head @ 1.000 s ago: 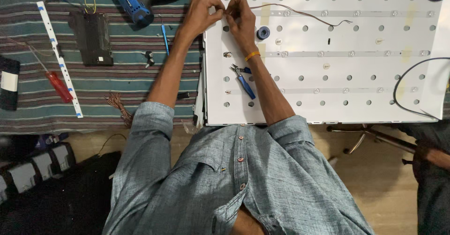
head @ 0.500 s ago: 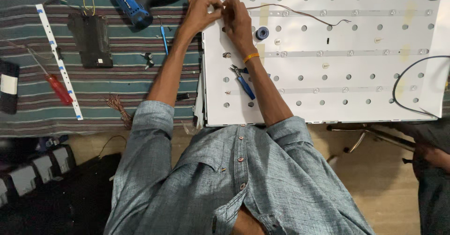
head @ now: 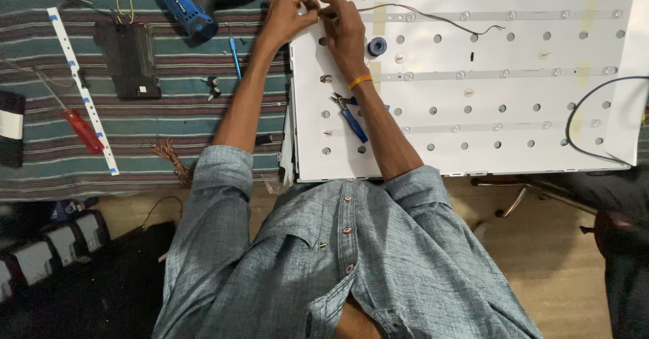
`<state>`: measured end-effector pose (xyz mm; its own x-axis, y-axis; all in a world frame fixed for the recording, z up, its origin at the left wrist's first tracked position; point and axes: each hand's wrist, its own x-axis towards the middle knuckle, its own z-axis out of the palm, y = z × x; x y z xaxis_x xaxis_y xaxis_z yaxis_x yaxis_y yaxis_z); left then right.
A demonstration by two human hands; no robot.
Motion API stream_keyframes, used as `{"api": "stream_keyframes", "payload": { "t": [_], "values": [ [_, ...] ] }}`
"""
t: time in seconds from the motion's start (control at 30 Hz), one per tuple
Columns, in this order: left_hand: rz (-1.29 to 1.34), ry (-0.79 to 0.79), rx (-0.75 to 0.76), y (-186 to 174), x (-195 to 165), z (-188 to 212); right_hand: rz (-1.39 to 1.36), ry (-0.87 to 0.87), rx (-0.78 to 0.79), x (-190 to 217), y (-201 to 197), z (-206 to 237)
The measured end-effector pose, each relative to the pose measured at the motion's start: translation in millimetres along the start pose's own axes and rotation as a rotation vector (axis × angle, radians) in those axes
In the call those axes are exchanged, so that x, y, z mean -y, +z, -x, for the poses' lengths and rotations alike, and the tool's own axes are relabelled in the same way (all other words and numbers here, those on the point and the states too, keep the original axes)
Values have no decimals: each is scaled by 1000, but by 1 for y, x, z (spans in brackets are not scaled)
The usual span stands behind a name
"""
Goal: The person solders and routes wires on a white LED panel light fixture laid on a workbench, using a soldering iron on the panel's LED strips and arranging connecting wires by hand. They use pliers and a pen-like tool at points and reposition the panel while continuing to solder wire joints.
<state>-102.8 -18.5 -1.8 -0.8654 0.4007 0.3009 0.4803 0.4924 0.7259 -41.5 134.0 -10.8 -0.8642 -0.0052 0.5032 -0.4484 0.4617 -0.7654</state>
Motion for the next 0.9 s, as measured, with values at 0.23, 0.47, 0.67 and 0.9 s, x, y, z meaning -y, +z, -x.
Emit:
{"api": "stream_keyframes", "payload": {
  "t": [0.23, 0.47, 0.67, 0.9],
  "values": [
    [-7, -11, 11, 2, 0, 1, 110, -83, 44, 6, -6, -1],
    [3, -20, 25, 4, 2, 3, 193, -17, 153, -1, 0, -7],
    [-60, 3, -44, 9, 3, 3, 283, -84, 143, -3, 3, -8],
    [-132, 18, -124, 18, -3, 8, 375, 37, 168, -2, -3, 2]
  ]
}}
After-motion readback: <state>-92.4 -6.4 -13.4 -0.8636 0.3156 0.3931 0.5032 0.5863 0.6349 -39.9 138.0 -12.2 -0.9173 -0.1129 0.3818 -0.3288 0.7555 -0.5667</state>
